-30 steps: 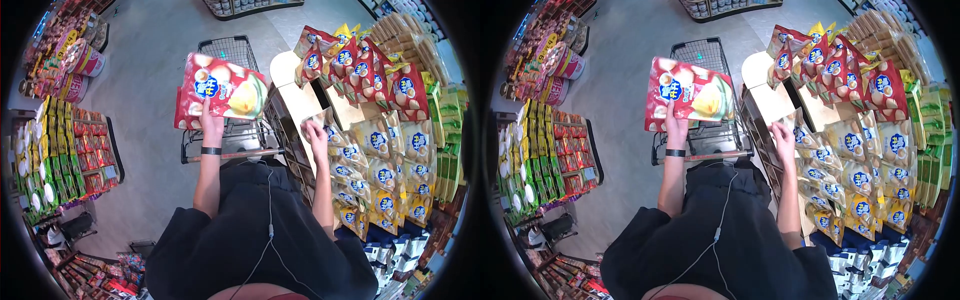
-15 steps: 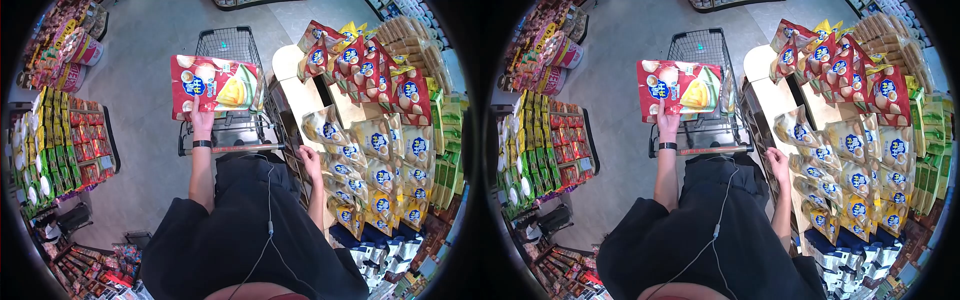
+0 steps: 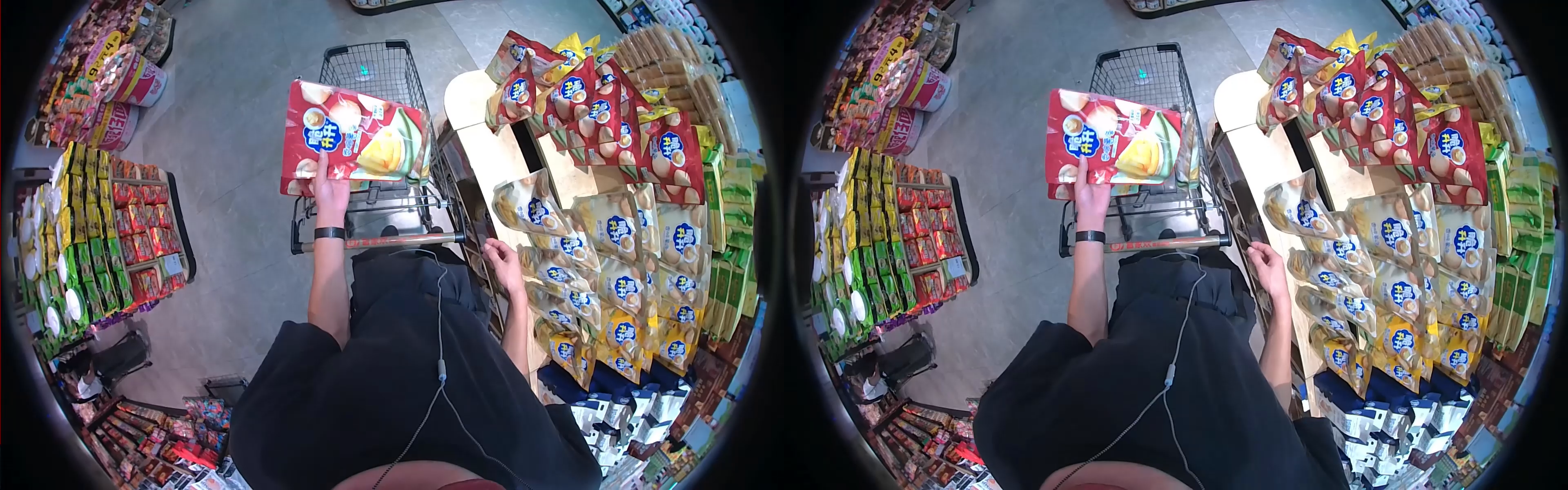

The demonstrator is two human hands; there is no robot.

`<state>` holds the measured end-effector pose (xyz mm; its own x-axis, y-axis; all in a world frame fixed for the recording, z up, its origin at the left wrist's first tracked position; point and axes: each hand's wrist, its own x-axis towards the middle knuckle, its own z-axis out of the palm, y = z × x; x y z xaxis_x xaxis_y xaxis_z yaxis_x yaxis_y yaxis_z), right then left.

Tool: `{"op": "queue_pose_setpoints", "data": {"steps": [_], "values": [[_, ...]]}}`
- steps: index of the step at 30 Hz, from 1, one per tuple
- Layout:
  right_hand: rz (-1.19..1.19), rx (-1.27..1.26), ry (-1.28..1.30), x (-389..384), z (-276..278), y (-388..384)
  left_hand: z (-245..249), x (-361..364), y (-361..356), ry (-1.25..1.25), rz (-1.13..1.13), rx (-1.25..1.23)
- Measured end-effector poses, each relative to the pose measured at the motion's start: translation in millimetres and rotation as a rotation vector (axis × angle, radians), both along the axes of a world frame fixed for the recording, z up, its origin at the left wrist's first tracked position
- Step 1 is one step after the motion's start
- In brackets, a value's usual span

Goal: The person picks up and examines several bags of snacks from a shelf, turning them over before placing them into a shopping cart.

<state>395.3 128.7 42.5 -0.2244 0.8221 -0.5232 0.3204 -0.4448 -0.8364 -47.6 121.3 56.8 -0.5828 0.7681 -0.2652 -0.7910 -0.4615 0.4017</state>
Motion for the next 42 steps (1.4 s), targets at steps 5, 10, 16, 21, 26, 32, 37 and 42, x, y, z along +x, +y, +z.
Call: {"op": "queue_pose_setpoints", "data": {"steps": [5, 10, 16, 21, 26, 32, 37, 42], "values": [[-0.009, -0.041, -0.002, -3, 5, -3, -22, -11, 9, 0.130, 0.185, -0.114], [0.000, -0.057, -0.015, 0, 6, -6, 5, -56, 1, 0.148, 0.274, -0.023], [0.076, -0.083, -0.045, 8, -11, -4, 62, -94, -12, 0.255, 0.336, 0.032], [0.099, -0.064, -0.078, 9, -21, -4, 72, -103, -28, 0.266, 0.442, 0.031], [0.106, -0.085, -0.065, 11, -28, -4, 62, -107, -38, 0.244, 0.504, 0.035], [0.098, -0.092, -0.085, 10, -24, -4, 55, -103, -44, 0.217, 0.535, -0.006], [0.095, -0.108, -0.076, 11, -26, -4, 31, -102, -43, 0.137, 0.467, -0.043], [0.111, -0.054, -0.158, 5, -19, -4, -13, -62, -22, 0.012, 0.296, -0.156]]}}
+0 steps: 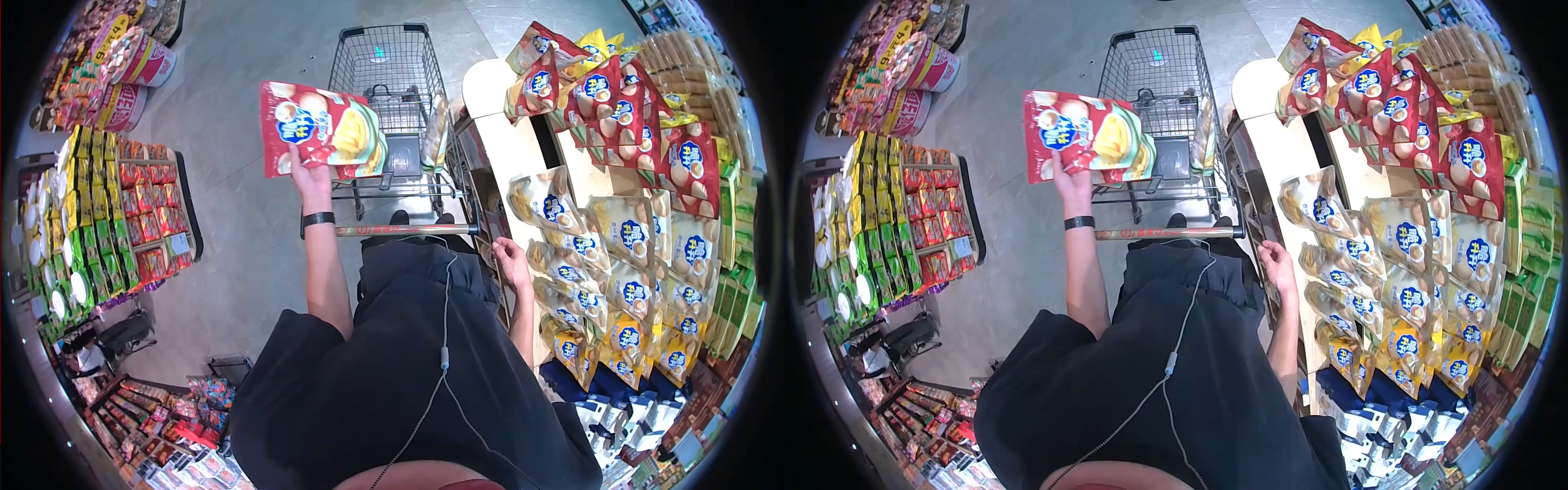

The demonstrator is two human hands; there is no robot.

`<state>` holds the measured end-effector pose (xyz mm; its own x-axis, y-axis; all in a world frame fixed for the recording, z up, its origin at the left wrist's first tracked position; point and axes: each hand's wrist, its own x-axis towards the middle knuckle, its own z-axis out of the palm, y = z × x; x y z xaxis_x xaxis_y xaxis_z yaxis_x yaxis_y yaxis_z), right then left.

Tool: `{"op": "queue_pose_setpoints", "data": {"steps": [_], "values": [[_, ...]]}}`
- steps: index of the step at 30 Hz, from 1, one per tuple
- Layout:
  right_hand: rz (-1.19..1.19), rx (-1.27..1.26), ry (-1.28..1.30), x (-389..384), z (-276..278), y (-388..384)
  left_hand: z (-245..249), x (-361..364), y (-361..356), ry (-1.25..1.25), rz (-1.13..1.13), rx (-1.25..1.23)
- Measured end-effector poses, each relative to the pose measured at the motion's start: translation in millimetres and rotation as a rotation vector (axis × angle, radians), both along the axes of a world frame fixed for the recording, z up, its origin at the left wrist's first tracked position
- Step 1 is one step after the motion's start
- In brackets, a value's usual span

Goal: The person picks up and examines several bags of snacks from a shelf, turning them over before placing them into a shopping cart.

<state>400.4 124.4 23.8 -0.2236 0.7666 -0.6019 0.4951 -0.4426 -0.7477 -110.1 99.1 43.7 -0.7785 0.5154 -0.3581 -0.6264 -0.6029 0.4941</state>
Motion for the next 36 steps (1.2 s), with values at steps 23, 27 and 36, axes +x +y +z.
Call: {"op": "queue_pose_setpoints", "data": {"steps": [23, 27, 36], "values": [[0.064, 0.119, -0.202, 32, -40, -23, -177, 45, -6, -0.094, -0.310, -0.750], [0.084, 0.084, -0.244, 26, -21, -18, -163, 52, -11, -0.099, -0.231, -0.696], [0.051, 0.039, -0.277, 34, -22, -24, -150, 82, -6, 0.004, -0.122, -0.740]]}}
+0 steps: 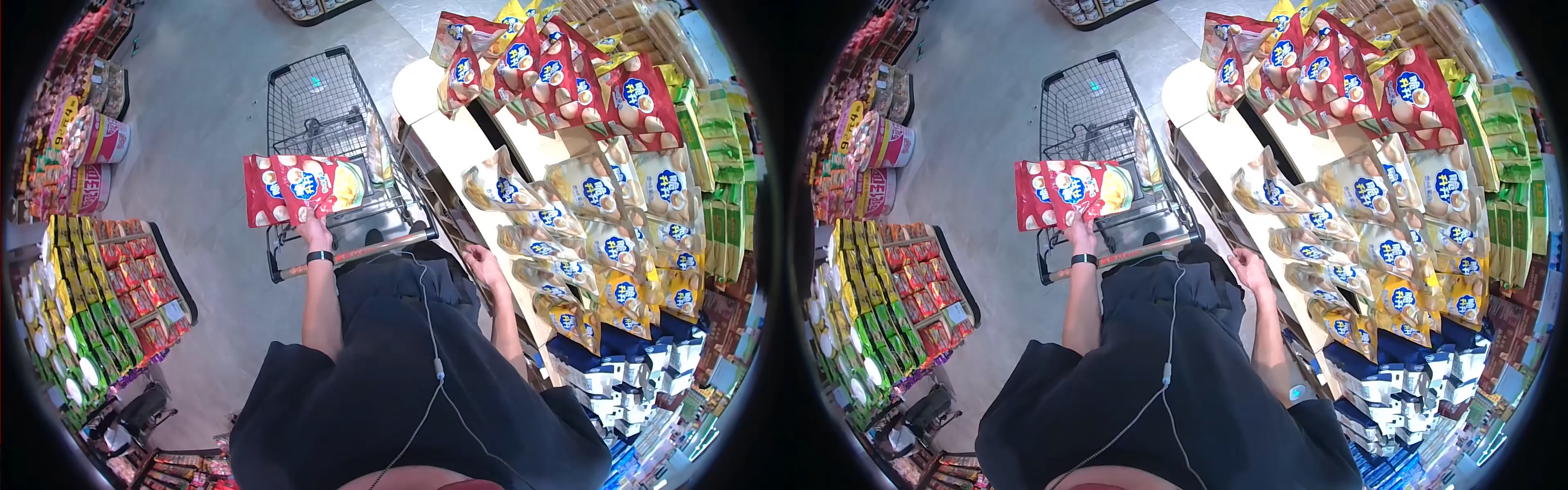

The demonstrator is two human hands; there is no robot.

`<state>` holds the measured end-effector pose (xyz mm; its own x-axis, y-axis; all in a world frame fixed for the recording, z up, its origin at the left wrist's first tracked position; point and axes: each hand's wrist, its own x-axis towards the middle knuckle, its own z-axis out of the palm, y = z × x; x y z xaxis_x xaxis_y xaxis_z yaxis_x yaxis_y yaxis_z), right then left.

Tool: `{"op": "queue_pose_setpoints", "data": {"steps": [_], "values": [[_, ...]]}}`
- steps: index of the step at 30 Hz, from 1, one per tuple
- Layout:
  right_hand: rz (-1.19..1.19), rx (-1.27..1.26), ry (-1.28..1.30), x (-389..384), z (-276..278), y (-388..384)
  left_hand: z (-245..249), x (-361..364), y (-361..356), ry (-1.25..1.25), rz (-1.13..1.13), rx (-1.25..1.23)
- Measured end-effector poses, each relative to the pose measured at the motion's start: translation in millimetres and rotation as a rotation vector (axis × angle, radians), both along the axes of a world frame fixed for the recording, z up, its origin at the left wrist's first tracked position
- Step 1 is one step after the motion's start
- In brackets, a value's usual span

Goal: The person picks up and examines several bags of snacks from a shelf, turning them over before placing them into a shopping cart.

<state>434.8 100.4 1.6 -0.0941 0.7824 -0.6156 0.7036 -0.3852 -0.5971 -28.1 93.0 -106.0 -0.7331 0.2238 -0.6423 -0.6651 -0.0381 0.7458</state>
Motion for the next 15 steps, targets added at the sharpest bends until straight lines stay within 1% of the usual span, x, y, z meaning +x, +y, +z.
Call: {"op": "queue_pose_setpoints", "data": {"steps": [2, 5, 8, 11, 15], "values": [[0.002, -0.007, -0.014, 4, -6, -3, 7, 4, 3, 0.010, 0.001, -0.011], [0.007, -0.019, -0.029, -1, 11, -4, 12, 5, 2, 0.013, -0.016, -0.012], [0.006, -0.031, -0.027, -3, 13, -5, 10, -1, -1, 0.001, -0.042, -0.003], [0.016, -0.014, -0.028, -4, 11, -4, -5, -10, -5, -0.010, -0.074, -0.030], [0.050, 0.001, -0.040, -2, 5, -1, 4, -11, -5, -0.008, -0.082, -0.063]]}}
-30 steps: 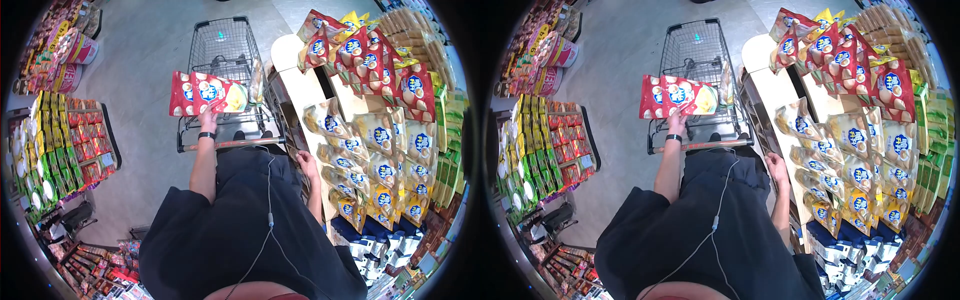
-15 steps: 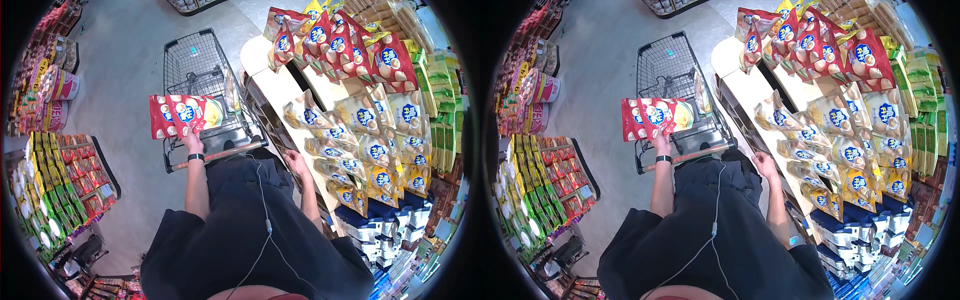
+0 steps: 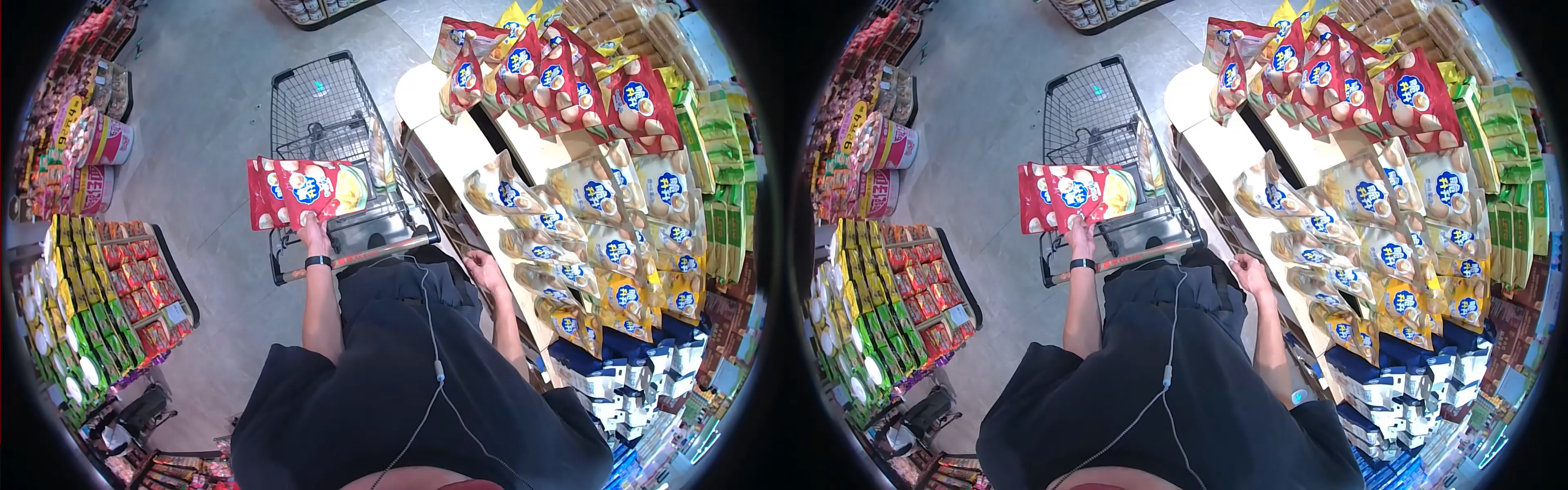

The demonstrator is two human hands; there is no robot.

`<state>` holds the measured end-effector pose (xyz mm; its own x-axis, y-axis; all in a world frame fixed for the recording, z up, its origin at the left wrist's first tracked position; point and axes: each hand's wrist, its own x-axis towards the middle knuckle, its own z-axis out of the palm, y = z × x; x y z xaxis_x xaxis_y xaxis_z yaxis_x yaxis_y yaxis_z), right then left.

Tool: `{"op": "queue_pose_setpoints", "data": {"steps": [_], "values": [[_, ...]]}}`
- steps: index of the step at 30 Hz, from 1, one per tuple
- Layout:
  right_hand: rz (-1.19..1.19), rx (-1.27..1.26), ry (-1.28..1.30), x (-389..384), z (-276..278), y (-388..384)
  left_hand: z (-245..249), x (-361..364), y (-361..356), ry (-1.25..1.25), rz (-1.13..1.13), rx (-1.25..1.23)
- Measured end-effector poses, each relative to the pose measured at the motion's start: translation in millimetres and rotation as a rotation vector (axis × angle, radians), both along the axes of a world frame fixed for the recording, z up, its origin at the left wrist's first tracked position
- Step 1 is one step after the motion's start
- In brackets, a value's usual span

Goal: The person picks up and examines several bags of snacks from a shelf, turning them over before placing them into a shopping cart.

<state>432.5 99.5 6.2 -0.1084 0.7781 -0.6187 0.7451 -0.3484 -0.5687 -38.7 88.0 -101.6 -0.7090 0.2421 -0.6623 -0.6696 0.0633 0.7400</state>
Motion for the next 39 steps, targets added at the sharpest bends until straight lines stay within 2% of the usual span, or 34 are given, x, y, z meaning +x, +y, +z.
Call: {"op": "queue_pose_setpoints", "data": {"steps": [9, 18, 29, 35, 37, 39], "values": [[0.019, 0.023, -0.019, -4, -3, 0, 6, -4, -5, -0.028, 0.058, 0.026], [0.023, -0.011, -0.058, -20, 6, -1, 17, -8, -10, -0.151, 0.014, 0.084], [-0.001, 0.006, -0.051, -45, 14, -17, 22, -13, -15, -0.169, -0.207, 0.188], [-0.010, 0.051, 0.006, -68, 30, -23, 55, 2, -9, -0.009, -0.385, 0.256], [-0.001, 0.063, 0.031, -77, 43, -19, 122, 15, -1, 0.058, -0.435, 0.270], [-0.151, 0.156, 0.247, -88, 49, -18, 143, 6, 2, 0.242, -0.644, 0.303]]}}
